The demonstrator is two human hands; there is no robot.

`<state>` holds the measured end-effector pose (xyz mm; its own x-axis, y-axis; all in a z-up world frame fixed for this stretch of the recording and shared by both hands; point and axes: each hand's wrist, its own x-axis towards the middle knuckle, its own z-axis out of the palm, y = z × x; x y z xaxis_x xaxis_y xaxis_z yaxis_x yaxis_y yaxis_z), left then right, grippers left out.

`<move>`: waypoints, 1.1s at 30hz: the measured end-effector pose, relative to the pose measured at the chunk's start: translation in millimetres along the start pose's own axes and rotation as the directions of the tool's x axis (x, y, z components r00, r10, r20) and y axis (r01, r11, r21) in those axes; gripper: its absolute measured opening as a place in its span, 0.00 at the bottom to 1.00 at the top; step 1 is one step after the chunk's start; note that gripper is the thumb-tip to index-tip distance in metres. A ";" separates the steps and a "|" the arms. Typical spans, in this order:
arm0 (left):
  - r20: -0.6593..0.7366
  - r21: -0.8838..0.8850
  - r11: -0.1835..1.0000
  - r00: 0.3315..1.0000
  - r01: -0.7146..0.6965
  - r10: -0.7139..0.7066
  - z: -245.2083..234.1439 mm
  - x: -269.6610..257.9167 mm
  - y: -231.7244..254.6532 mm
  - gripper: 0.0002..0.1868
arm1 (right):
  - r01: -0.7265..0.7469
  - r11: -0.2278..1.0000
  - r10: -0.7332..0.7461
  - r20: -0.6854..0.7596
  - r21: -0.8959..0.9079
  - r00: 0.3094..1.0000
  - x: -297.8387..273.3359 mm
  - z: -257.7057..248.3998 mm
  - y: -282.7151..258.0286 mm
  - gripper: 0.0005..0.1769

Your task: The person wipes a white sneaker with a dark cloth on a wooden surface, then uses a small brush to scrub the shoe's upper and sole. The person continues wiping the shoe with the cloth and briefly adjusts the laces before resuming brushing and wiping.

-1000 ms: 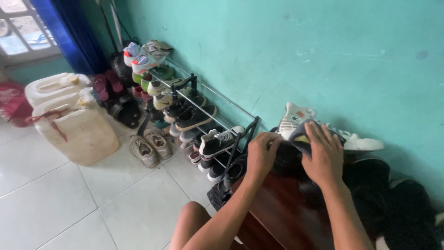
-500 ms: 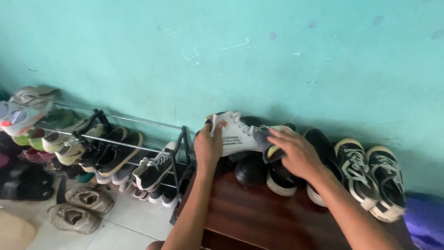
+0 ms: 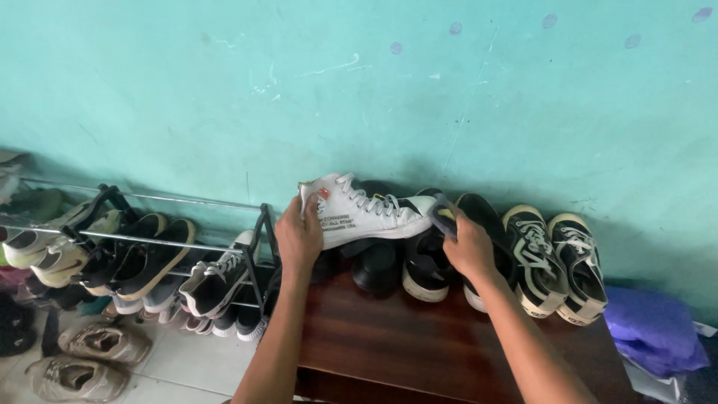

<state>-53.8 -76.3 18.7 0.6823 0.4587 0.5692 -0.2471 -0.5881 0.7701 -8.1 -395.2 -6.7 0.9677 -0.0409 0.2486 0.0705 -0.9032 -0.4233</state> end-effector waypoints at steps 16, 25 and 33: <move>-0.004 -0.106 0.991 0.996 -0.084 0.084 -1.1 -9.3 -3.1 0.17 | 0.051 0.916 0.024 -0.183 0.397 0.983 -23.9 -61.4 -58.3 0.27; -0.047 -0.054 0.992 0.993 -0.114 0.111 2.9 -12.4 -7.0 0.16 | 0.168 0.979 -0.199 0.367 0.114 0.909 54.7 -14.0 -66.5 0.36; -0.052 0.092 0.992 0.995 -0.084 0.089 8.7 -6.1 -8.4 0.15 | 0.265 0.963 -0.262 0.412 0.050 0.873 -15.7 -73.4 -78.3 0.40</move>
<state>-49.9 -80.0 6.2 0.6209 0.4388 0.6495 -0.2393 -0.6829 0.6902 -46.5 -355.3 86.5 0.9257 0.3769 -0.0314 0.3367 -0.8591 -0.3854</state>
